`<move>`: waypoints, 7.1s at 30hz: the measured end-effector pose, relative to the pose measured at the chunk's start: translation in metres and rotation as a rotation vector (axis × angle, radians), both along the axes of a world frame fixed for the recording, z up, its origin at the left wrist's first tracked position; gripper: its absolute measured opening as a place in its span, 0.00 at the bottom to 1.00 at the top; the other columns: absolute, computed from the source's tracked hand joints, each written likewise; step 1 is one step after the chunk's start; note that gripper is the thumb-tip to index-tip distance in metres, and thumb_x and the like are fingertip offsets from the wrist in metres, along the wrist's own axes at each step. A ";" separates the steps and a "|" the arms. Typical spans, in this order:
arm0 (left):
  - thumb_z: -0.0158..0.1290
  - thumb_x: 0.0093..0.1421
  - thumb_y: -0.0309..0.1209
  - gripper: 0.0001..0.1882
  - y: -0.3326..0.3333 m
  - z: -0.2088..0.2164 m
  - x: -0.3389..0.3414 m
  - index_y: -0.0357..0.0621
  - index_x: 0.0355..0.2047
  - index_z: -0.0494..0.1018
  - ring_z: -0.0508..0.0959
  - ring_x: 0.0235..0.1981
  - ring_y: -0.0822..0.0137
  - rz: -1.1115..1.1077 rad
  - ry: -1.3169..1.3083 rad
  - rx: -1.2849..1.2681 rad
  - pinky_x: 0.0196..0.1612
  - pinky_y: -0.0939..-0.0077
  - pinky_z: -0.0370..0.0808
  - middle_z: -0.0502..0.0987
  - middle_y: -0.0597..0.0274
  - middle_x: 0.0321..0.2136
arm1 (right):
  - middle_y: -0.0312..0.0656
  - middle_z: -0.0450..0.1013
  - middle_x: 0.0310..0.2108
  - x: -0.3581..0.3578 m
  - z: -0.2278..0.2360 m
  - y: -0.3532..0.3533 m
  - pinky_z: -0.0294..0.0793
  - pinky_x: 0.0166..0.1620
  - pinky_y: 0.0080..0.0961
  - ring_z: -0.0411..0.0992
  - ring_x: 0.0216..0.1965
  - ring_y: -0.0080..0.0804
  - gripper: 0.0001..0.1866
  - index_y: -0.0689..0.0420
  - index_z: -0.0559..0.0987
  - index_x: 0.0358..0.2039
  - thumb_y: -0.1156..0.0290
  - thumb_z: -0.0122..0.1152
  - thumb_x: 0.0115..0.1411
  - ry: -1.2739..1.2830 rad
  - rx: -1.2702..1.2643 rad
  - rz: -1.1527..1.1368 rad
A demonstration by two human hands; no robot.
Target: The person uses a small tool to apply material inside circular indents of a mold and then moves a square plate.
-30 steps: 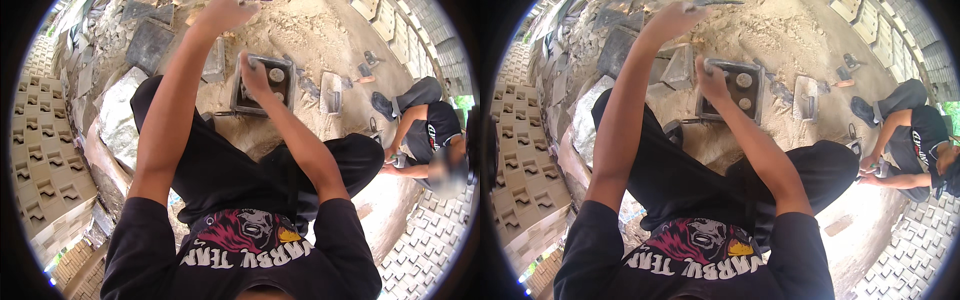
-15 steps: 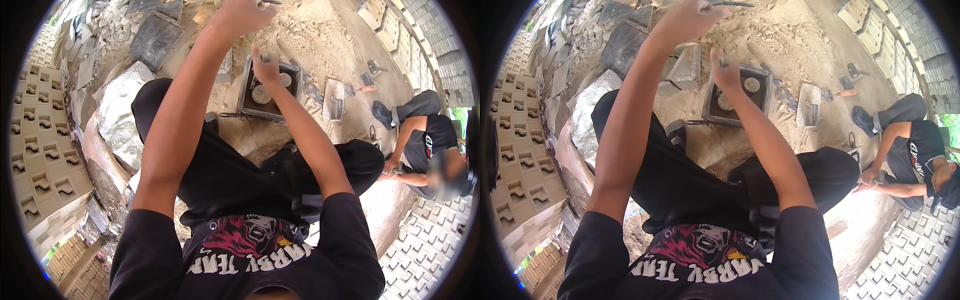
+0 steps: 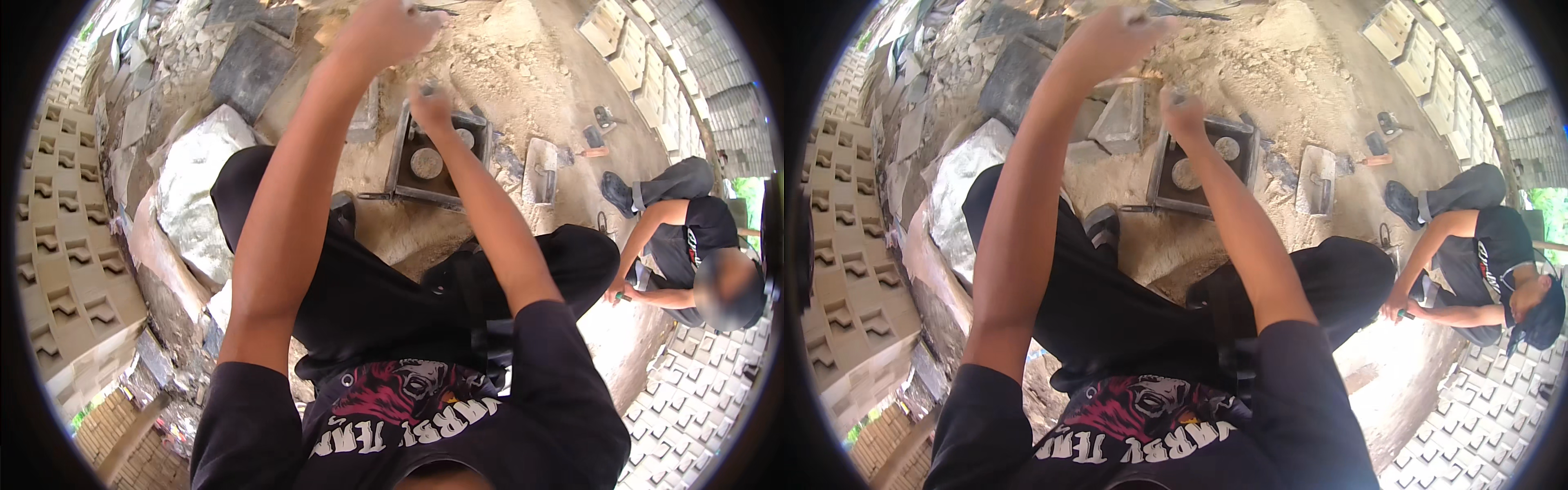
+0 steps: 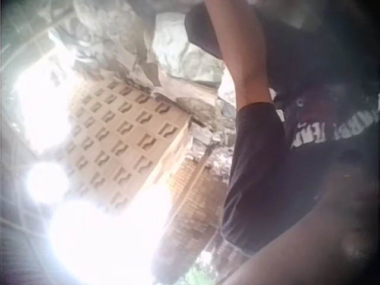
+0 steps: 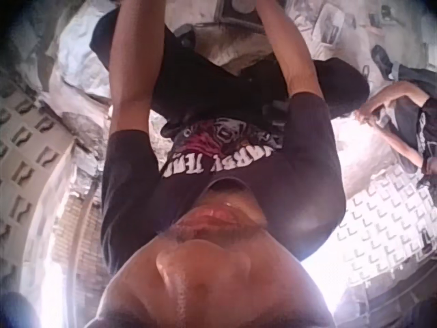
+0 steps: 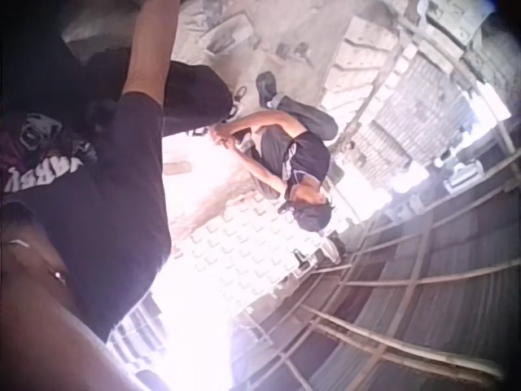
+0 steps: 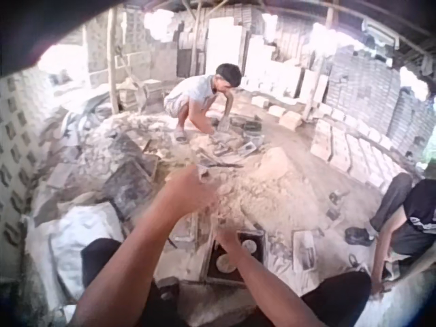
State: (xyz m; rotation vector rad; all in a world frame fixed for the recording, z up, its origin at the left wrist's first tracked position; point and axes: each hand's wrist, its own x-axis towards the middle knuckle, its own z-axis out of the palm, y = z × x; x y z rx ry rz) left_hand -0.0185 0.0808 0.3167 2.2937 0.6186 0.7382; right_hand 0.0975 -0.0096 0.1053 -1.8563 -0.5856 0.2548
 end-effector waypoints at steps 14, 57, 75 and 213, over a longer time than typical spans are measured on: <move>0.54 0.55 0.53 0.28 0.028 -0.004 0.007 0.32 0.27 0.77 0.78 0.27 0.56 0.005 0.106 -0.087 0.36 0.62 0.74 0.77 0.48 0.22 | 0.48 0.68 0.13 -0.002 0.034 0.020 0.68 0.30 0.37 0.69 0.20 0.42 0.35 0.65 0.72 0.16 0.41 0.54 0.61 0.084 0.003 -0.207; 0.53 0.58 0.55 0.33 -0.015 -0.013 0.034 0.31 0.44 0.76 0.80 0.42 0.52 -0.232 0.221 0.011 0.46 0.65 0.73 0.80 0.43 0.38 | 0.49 0.72 0.29 0.085 0.049 -0.099 0.71 0.40 0.37 0.74 0.33 0.46 0.14 0.64 0.63 0.42 0.64 0.48 0.68 -0.167 -0.222 0.224; 0.54 0.58 0.54 0.34 -0.035 -0.021 0.063 0.29 0.44 0.74 0.79 0.45 0.50 -0.391 0.238 0.009 0.47 0.64 0.73 0.79 0.40 0.40 | 0.63 0.74 0.35 0.067 0.047 -0.137 0.71 0.43 0.44 0.73 0.41 0.61 0.20 0.65 0.65 0.48 0.59 0.48 0.67 -0.280 -0.309 0.246; 0.50 0.59 0.57 0.36 -0.060 -0.040 0.071 0.31 0.48 0.73 0.80 0.44 0.51 -0.543 0.381 0.195 0.46 0.63 0.74 0.79 0.41 0.42 | 0.49 0.78 0.26 -0.038 0.073 -0.170 0.75 0.31 0.37 0.77 0.27 0.52 0.16 0.66 0.71 0.37 0.62 0.56 0.64 -0.244 -0.088 0.008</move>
